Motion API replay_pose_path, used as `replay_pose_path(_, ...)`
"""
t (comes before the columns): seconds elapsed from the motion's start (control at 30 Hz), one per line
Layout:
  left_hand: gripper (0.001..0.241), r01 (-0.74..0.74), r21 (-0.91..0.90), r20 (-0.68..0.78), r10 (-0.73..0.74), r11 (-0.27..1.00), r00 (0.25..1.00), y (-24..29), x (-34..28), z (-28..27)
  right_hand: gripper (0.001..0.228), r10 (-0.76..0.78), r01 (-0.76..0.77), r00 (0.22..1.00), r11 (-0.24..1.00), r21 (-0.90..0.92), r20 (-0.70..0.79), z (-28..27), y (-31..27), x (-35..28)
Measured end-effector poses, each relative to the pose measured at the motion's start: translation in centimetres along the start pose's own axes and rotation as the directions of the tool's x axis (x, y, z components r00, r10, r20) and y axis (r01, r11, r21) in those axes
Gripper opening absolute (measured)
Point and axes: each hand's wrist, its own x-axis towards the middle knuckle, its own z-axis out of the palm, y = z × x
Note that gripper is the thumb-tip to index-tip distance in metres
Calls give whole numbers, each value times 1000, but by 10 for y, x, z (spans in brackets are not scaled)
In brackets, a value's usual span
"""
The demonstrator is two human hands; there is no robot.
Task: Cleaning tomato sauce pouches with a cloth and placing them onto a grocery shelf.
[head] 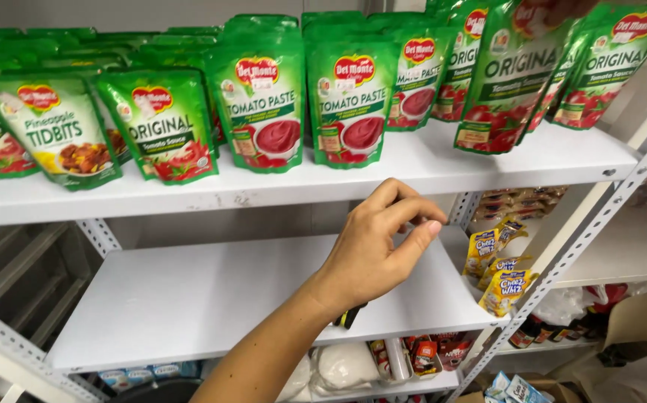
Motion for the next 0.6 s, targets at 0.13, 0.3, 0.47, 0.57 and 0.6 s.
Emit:
replay_pose_path(0.13,12,23,12,-8,-23,1000,1000,-9,11,0,27,1,0,1000,999,32,-27,37,-28,52)
replay_pose_path(0.3,11,41,20,-24,-40,999,999,-16,25,1,24,8,-6,1000,994,110,-23,65,-41,105)
replay_pose_path(0.47,11,35,46,-16,-34,998,999,-19,24,4,19,22,-18,997,998,62,-69,72,-101,79)
replay_pose_path(0.57,11,56,51,-9,-56,997,998,-15,23,1,17,25,-23,995,999,27,-102,78,-113,67)
replay_pose_path(0.6,11,81,55,-6,-80,995,997,-13,23,0,17,23,-22,993,1000,11,-116,80,-115,65)
